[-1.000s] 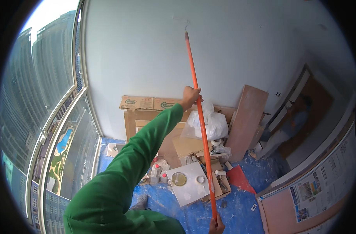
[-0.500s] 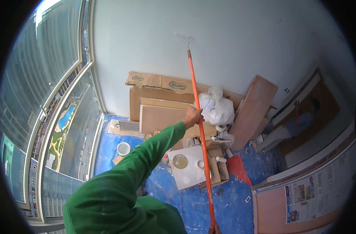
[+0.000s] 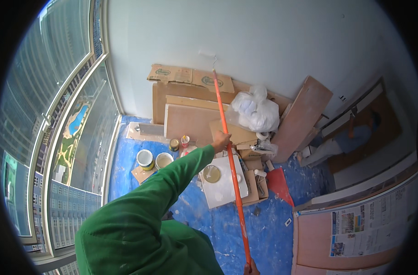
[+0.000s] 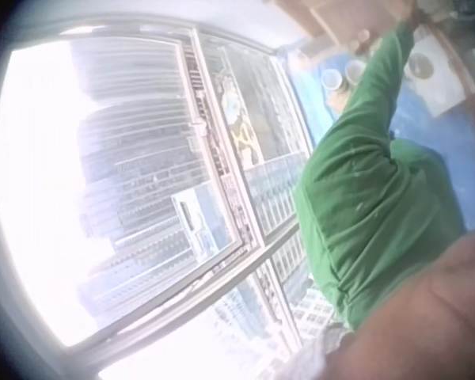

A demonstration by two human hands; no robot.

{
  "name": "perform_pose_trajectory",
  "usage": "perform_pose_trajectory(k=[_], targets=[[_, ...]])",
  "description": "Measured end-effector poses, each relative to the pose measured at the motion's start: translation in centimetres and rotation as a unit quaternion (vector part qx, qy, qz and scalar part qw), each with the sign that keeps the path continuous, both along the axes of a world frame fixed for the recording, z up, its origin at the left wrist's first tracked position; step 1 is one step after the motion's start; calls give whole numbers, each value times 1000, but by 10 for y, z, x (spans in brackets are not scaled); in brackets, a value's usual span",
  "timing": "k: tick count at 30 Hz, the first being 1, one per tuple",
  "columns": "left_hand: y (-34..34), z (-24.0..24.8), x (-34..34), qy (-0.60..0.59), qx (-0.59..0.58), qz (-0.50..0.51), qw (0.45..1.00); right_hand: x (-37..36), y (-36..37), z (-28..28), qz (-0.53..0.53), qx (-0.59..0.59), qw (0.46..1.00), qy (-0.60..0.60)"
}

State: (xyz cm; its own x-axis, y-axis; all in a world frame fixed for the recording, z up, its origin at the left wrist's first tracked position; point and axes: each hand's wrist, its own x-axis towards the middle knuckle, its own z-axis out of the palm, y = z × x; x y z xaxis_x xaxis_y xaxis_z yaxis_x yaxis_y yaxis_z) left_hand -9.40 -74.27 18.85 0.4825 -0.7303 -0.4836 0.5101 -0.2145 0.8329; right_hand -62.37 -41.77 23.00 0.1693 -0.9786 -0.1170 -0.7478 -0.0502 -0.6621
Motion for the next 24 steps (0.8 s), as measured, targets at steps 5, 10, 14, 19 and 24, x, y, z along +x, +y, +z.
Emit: perform_pose_trajectory(k=[5, 10, 14, 19, 24], targets=[[1, -15, 1, 15, 39, 23, 999, 6, 3, 3, 3, -4, 1000, 18], [3, -23, 6, 16, 52, 3, 999, 4, 3, 5, -1, 39, 998, 43], [4, -22, 8, 23, 59, -9, 998, 7, 4, 3, 10, -8, 1000, 1], [5, 5, 3, -2, 35, 16, 999, -18, -8, -16, 1, 29, 1000, -12], [-3, 43, -11, -11, -49, -3, 999, -39, -17, -51, -44, 12, 992, -117]])
